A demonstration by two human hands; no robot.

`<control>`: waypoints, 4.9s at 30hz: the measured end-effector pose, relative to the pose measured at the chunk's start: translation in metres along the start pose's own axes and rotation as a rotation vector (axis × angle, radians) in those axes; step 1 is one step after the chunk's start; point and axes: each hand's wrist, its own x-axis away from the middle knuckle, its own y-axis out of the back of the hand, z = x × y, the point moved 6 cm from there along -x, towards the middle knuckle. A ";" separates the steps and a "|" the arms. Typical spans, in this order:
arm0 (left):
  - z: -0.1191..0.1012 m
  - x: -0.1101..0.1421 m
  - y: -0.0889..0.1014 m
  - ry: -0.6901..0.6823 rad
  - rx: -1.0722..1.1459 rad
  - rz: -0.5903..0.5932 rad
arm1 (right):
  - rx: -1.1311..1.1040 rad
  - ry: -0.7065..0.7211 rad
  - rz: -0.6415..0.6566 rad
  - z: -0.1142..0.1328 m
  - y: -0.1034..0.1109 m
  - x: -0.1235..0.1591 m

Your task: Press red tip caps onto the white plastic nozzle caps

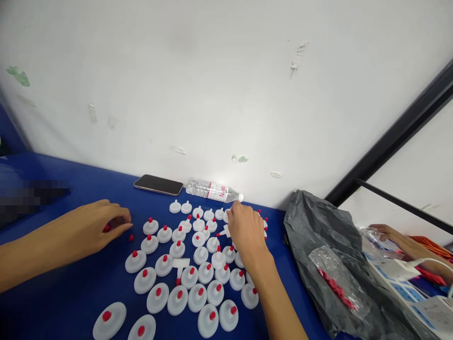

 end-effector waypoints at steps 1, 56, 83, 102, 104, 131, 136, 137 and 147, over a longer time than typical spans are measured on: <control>-0.003 0.001 -0.001 -0.013 0.005 0.019 | -0.017 0.003 -0.015 0.001 0.002 0.000; -0.073 0.018 0.023 -0.106 0.672 -0.095 | -0.403 0.839 -0.636 0.099 0.030 0.078; -0.081 0.022 0.035 -0.086 0.801 -0.156 | -0.361 0.979 -0.683 0.102 0.026 0.082; -0.092 0.019 0.000 -0.157 1.422 0.480 | -0.406 1.080 -0.948 0.112 0.044 0.109; -0.090 0.018 -0.003 -0.204 1.403 0.493 | -0.401 1.084 -0.947 0.113 0.044 0.109; -0.106 0.029 0.010 -0.040 1.581 0.413 | -0.383 1.104 -0.944 0.112 0.045 0.113; -0.099 0.025 0.005 0.022 1.581 0.381 | -0.407 1.068 -0.867 0.113 0.043 0.109; -0.099 0.024 0.006 0.035 1.583 0.389 | -0.428 1.058 -0.850 0.113 0.043 0.108; -0.079 0.019 0.034 0.090 1.025 0.045 | -0.579 0.516 -0.728 0.045 0.056 0.043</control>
